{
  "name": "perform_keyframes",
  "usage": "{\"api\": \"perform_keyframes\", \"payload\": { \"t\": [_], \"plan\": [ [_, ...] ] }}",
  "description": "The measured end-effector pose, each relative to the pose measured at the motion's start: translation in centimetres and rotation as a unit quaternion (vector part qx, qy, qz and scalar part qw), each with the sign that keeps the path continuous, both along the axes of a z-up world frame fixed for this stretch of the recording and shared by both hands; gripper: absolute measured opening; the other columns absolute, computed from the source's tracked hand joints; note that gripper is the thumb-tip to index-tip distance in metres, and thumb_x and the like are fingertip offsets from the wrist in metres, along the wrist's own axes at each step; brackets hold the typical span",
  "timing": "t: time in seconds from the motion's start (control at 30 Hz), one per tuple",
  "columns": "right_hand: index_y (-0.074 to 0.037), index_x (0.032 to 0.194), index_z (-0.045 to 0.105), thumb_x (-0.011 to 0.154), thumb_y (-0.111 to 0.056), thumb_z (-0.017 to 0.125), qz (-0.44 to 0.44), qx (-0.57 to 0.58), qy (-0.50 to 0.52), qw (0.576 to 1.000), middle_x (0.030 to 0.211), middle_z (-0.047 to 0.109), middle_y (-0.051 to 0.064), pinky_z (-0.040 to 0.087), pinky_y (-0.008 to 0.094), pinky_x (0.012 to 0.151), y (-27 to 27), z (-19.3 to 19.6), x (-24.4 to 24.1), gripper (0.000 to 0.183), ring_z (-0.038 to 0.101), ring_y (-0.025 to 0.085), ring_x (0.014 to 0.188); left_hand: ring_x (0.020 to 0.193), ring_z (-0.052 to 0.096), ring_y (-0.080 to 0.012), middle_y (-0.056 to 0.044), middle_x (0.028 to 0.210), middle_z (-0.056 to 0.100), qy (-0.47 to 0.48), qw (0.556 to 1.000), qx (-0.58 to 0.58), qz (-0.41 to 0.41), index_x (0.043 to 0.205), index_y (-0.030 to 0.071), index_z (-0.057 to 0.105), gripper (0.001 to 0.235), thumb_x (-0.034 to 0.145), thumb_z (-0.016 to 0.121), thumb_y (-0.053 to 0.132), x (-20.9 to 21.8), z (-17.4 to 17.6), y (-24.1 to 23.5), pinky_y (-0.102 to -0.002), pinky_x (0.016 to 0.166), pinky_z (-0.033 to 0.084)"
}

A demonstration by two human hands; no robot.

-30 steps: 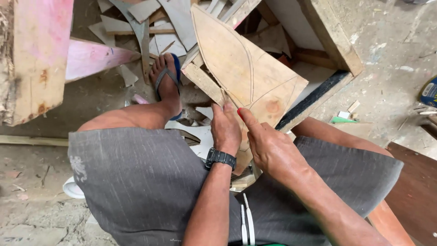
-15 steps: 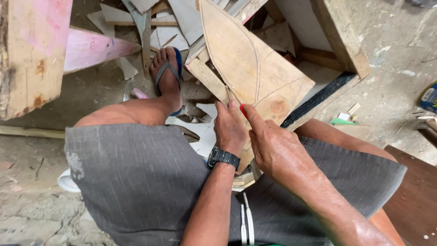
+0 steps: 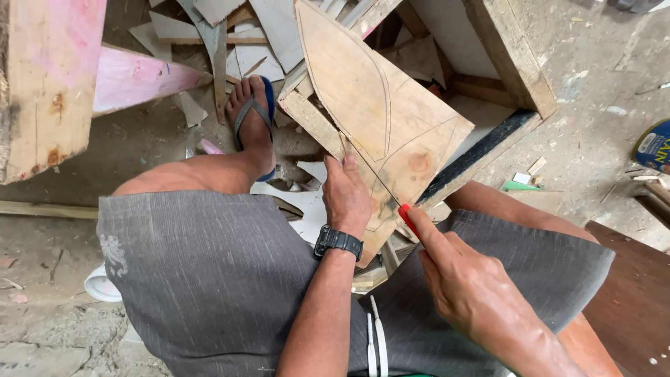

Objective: Using a hand saw to cut a curved shape out of a piece of plywood on a workshop floor.

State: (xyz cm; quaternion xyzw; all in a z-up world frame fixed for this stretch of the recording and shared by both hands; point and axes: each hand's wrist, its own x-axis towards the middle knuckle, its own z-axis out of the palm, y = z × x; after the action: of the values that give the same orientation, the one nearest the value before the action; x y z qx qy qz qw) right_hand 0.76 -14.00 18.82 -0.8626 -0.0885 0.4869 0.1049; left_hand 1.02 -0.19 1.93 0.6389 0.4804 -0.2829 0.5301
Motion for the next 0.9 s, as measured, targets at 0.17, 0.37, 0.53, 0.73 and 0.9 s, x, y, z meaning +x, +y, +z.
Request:
{"api": "perform_keyframes", "payload": {
  "t": [0.17, 0.37, 0.53, 0.73, 0.9],
  "plan": [
    [-0.027, 0.158, 0.030, 0.099, -0.018, 0.045, -0.013, 0.029, 0.000, 0.999, 0.088, 0.065, 0.013, 0.049, 0.050, 0.063, 1.2, -3.2, 1.5, 0.061, 0.065, 0.043, 0.075, 0.094, 0.067, -0.0494, -0.031, 0.103, 0.070, -0.043, 0.998, 0.040, -0.006, 0.113, 0.006, 0.049, 0.034, 0.106, 0.037, 0.038, -1.0, -2.1, -0.6, -0.056, 0.077, 0.049],
    [-0.022, 0.165, 0.016, 0.102, -0.018, 0.038, 0.037, 0.034, -0.006, 0.999, 0.085, 0.060, 0.017, 0.050, 0.054, 0.063, 2.7, -6.0, 2.1, 0.067, 0.062, 0.043, 0.065, 0.097, 0.068, -0.0507, -0.030, 0.106, 0.072, -0.072, 0.996, 0.060, -0.002, 0.112, 0.005, 0.052, 0.038, 0.105, 0.038, 0.040, -1.1, -1.9, -0.5, -0.055, 0.079, 0.050],
    [-0.016, 0.164, 0.019, 0.097, -0.014, 0.044, 0.028, 0.071, -0.041, 0.996, 0.092, 0.062, 0.020, 0.050, 0.055, 0.061, 2.9, -5.6, 1.2, 0.072, 0.064, 0.046, 0.071, 0.092, 0.068, -0.0511, -0.032, 0.101, 0.070, -0.050, 0.998, 0.044, 0.001, 0.109, 0.006, 0.049, 0.042, 0.104, 0.035, 0.045, -1.3, -1.2, -0.4, -0.058, 0.074, 0.048],
    [-0.018, 0.162, 0.028, 0.102, -0.022, 0.039, -0.049, 0.063, 0.018, 0.997, 0.103, 0.069, 0.019, 0.049, 0.051, 0.078, 4.3, -4.3, 3.4, 0.061, 0.067, 0.044, 0.089, 0.094, 0.065, -0.0537, -0.030, 0.100, 0.071, -0.036, 0.998, 0.046, -0.020, 0.110, 0.008, 0.048, 0.039, 0.105, 0.034, 0.043, -0.9, -1.5, -0.4, -0.059, 0.077, 0.047],
    [-0.025, 0.163, 0.022, 0.096, -0.015, 0.040, 0.023, 0.009, -0.015, 1.000, 0.094, 0.061, 0.018, 0.051, 0.058, 0.062, 5.2, -5.6, 3.2, 0.070, 0.065, 0.049, 0.072, 0.093, 0.065, -0.0545, -0.032, 0.099, 0.070, -0.002, 0.999, 0.032, -0.030, 0.107, 0.007, 0.044, 0.042, 0.104, 0.030, 0.046, -0.4, -0.7, -0.2, -0.061, 0.077, 0.046]
  ]
}}
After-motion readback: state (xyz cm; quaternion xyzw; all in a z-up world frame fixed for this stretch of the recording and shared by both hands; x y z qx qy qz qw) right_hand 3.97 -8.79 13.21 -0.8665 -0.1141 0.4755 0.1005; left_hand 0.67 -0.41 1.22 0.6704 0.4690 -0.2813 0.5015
